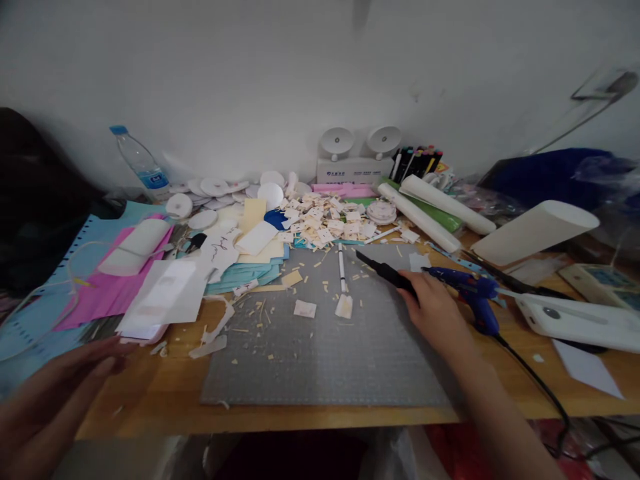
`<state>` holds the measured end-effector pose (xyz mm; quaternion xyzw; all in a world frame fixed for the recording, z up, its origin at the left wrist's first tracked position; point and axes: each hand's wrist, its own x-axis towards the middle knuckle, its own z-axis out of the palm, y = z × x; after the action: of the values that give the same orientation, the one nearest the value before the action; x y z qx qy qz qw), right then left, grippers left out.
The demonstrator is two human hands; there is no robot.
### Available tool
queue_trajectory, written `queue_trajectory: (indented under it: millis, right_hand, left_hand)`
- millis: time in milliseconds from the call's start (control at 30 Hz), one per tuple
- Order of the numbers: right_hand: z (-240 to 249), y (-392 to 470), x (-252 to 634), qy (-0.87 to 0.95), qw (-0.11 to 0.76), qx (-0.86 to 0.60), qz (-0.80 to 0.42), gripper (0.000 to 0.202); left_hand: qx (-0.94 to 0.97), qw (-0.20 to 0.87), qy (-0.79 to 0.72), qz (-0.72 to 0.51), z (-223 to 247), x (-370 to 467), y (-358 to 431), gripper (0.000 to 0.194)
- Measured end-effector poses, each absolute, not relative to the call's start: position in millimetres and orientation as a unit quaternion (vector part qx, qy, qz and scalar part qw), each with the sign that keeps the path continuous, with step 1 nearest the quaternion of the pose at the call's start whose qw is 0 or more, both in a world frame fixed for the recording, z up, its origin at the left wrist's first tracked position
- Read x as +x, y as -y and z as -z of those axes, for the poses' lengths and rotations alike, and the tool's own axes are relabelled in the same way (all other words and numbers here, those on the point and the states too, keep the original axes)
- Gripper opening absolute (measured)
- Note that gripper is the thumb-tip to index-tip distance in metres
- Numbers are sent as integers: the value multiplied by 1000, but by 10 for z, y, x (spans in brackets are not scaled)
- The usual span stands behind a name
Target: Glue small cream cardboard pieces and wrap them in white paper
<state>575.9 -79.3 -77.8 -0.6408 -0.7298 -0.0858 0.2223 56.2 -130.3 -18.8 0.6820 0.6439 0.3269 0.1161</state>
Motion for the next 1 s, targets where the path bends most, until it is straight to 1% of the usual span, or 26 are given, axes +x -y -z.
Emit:
queue_trajectory:
  millis: [100,200,300,433,500,600,667,767,900,1000]
  right_hand:
    - [826,709,5836,727,166,-657,106,31]
    - [852,654,5866,733,137,-657,113,32]
    - [807,662,5813,728,143,-659,122,34]
    - [641,783,5558,760,185,-615,95,33]
    - [556,854,5381,799,185,-568,65,33]
    - [493,902,5158,839,155,-520,33,33]
    - [499,882,5070,850,144,-507,22,32]
    - [535,806,5005,852,151,-501,16,29]
    - [525,725,4951,852,159,-498,-4,26]
    - [467,717,4945,851,185,-490,-36,29]
  left_hand:
    - [706,170,-603,-328,182,990,1117,30]
    - [749,180,-550,-321,238,1297,947,23]
    - [795,177,-500,-294,255,1536,801,21]
    - [834,168,-457,-261,258,1732,621,23]
    - [843,157,-452,-245,297,1782,507,23]
    - [864,119,-446,-201,374,1844,297,23]
    - [877,77,-450,-148,404,1888,158,22]
    - [889,35,-450,-84,402,1946,9,19]
    - [897,18,-437,-73,373,1987,-56,19]
    - [904,-5,-422,-69,368,2010,-61,19]
